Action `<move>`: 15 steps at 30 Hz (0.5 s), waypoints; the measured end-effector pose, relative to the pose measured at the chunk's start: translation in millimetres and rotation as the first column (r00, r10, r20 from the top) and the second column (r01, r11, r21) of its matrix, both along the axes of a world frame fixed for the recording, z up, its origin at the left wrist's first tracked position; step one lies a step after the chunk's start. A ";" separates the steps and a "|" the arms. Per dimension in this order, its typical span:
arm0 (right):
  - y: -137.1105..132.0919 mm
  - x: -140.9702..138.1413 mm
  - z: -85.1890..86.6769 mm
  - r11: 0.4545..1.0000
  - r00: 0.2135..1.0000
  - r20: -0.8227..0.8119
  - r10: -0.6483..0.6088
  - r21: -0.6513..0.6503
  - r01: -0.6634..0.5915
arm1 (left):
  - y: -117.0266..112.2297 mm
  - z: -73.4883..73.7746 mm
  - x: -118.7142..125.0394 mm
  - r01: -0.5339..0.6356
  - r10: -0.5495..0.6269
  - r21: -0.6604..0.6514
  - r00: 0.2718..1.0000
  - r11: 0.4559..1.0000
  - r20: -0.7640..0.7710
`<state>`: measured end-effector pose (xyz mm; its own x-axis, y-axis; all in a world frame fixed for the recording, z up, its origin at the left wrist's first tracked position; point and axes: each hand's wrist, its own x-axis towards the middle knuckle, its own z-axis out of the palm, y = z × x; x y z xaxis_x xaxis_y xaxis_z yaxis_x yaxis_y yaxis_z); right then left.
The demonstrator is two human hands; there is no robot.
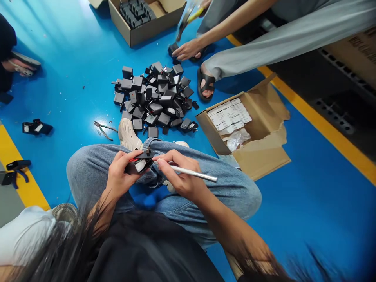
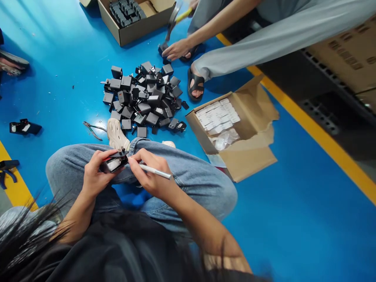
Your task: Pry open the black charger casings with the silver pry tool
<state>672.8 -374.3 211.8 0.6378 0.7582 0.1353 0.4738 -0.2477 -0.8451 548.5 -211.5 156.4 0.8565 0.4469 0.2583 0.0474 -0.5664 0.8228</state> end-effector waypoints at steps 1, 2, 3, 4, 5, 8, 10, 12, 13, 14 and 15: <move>1.0 0.9 -0.7 1.000 1.000 -0.009 0.002 -0.009 -0.002 | 0.5 -1.1 -0.2 0.001 -0.001 0.004 1.000 1.000 -0.005; 2.2 1.9 -1.9 1.000 1.000 -0.015 0.005 -0.017 -0.006 | 0.6 -2.3 -0.3 0.000 0.000 0.008 1.000 1.000 -0.008; 3.3 3.0 -3.7 1.000 1.000 -0.020 0.006 -0.021 -0.006 | 0.3 -3.6 -0.3 0.000 0.000 0.010 1.000 1.000 -0.010; 4.1 4.1 -5.8 1.000 1.000 -0.025 0.004 -0.022 -0.005 | -0.5 -4.8 0.0 -0.001 0.001 0.011 1.000 1.000 -0.010; 4.4 4.9 -8.0 1.000 1.000 -0.027 0.003 -0.023 -0.004 | -1.6 -5.7 0.6 -0.004 0.004 0.011 1.000 1.000 -0.010; 1.8 4.6 -10.4 1.000 1.000 -0.027 -0.010 -0.024 0.009 | -3.2 -6.5 1.5 -0.018 0.018 0.023 1.000 1.000 -0.009; -1.2 3.0 -3.7 0.996 0.996 -0.069 -0.063 0.061 0.067 | 2.8 -4.4 -3.2 -0.062 0.061 0.056 0.998 0.997 0.008; -0.7 4.3 11.0 0.959 0.983 -0.140 -0.115 0.241 0.146 | 17.7 -0.1 -18.5 -0.164 0.160 0.071 0.986 0.984 0.051; 2.4 7.3 20.6 0.935 0.981 -0.155 -0.119 0.314 0.163 | 27.9 2.7 -31.4 -0.235 0.230 0.065 0.970 0.970 0.079; 8.2 12.6 30.9 0.927 0.986 -0.131 -0.099 0.347 0.139 | 39.3 5.8 -47.9 -0.318 0.311 0.052 0.945 0.947 0.105; 16.8 20.1 41.3 0.940 0.994 -0.068 -0.086 0.324 0.104 | 51.1 9.3 -67.2 -0.409 0.402 0.033 0.906 0.912 0.130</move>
